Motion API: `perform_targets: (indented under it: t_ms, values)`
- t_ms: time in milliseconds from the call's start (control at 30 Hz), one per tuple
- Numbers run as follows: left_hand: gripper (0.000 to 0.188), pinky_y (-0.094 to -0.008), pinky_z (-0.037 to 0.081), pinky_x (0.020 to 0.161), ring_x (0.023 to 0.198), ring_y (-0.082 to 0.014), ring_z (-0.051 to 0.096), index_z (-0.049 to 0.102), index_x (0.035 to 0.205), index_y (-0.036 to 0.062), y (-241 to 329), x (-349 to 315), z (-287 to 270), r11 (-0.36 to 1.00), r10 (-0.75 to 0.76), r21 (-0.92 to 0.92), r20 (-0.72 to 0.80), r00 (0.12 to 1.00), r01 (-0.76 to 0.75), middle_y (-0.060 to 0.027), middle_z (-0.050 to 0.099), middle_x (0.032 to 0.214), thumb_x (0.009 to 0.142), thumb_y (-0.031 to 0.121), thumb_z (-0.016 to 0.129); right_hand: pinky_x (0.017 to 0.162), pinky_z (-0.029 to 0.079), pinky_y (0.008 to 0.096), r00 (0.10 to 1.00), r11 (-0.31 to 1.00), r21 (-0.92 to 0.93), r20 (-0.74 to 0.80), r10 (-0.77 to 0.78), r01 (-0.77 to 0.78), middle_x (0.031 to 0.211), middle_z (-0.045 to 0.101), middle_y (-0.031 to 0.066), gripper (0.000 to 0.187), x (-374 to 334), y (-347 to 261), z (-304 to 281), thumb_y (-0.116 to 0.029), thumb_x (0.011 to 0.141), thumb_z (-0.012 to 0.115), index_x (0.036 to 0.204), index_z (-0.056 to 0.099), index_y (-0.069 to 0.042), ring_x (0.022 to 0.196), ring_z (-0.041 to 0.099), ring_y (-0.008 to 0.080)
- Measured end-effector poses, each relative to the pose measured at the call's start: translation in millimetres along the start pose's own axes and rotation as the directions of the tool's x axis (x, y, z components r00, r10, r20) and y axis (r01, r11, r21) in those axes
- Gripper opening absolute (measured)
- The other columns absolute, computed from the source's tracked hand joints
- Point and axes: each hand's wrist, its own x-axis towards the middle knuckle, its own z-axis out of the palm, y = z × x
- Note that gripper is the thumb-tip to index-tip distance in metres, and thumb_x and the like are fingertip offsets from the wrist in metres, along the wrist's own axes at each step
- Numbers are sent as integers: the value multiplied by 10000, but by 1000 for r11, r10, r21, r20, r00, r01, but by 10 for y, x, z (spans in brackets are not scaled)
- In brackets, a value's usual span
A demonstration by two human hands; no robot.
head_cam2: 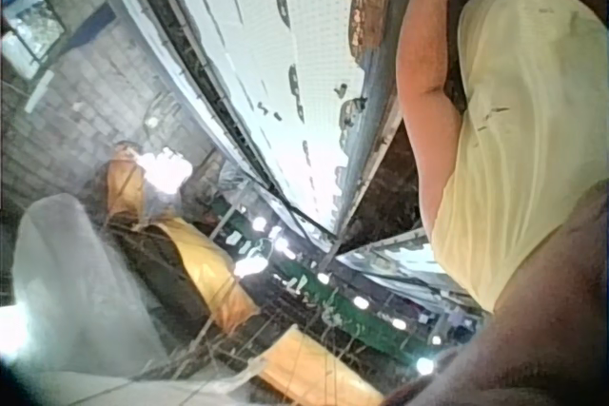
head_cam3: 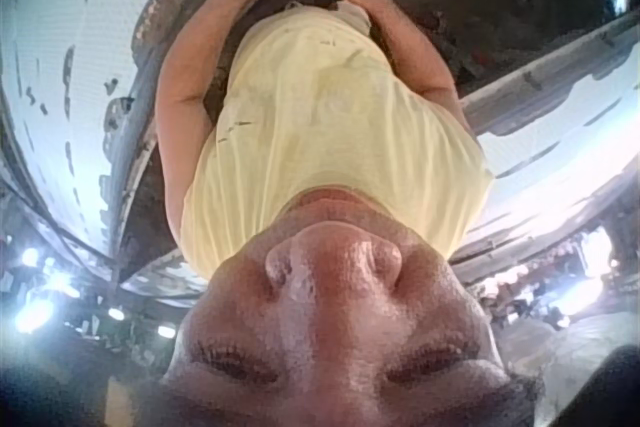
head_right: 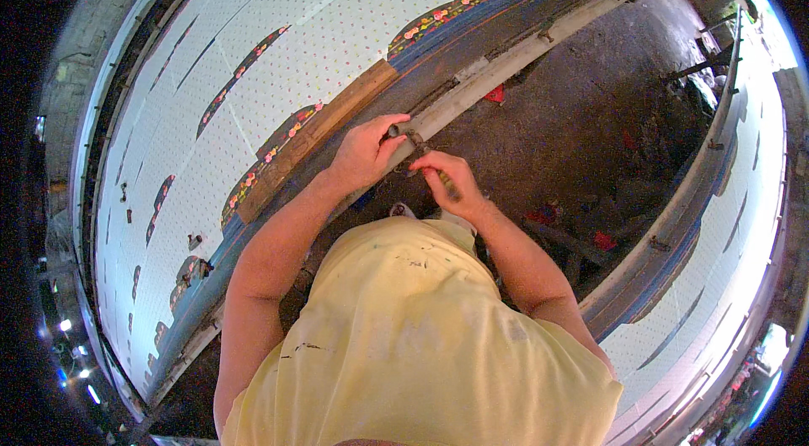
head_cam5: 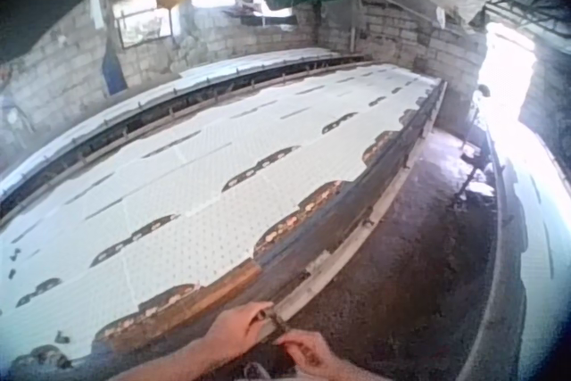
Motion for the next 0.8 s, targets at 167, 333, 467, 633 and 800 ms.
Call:
perform_targets:
  t_ms: [167,333,467,633,800]
  values:
    - [403,-430,594,791,888,-333,745,739,1423,119,-35,22,11,995,-42,-89,-8,999,41,-188,785,1173,1028,156,809,682,593,462,920,584,-726,176,-351,362,949,669,95,345,59,-126,-231,-200,857,789,1198,795,-149,820,742,322]
    - [362,-435,592,811,916,-356,756,776,1364,115,66,70,-55,965,-188,-172,74,979,198,-202,791,1217,1008,168,820,684,591,455,943,800,-516,281,-180,306,951,667,87,402,-21,-220,-429,-115,866,769,1261,796,-182,833,749,307]
    - [348,-459,604,836,948,-383,770,779,1335,101,55,84,16,992,-120,-47,14,993,120,-204,798,1193,1008,214,823,691,566,423,956,926,-261,182,-230,273,953,693,102,485,-94,-137,-500,-5,849,764,1318,787,-125,798,710,300]
    - [358,-476,620,843,982,-399,782,780,1310,75,38,3,31,1000,-18,-3,-88,996,18,-190,807,1170,996,239,834,698,536,380,938,923,-245,-110,-329,296,937,684,144,290,123,-473,-523,8,998,692,1268,780,-49,794,661,289]
    - [385,-429,639,798,915,-338,798,801,1191,48,102,-160,-27,996,-85,6,-183,980,88,-160,811,1099,910,284,922,693,513,335,982,995,-20,-165,-98,96,986,686,104,123,197,-480,-673,-52,1094,651,1139,759,-14,796,627,188]
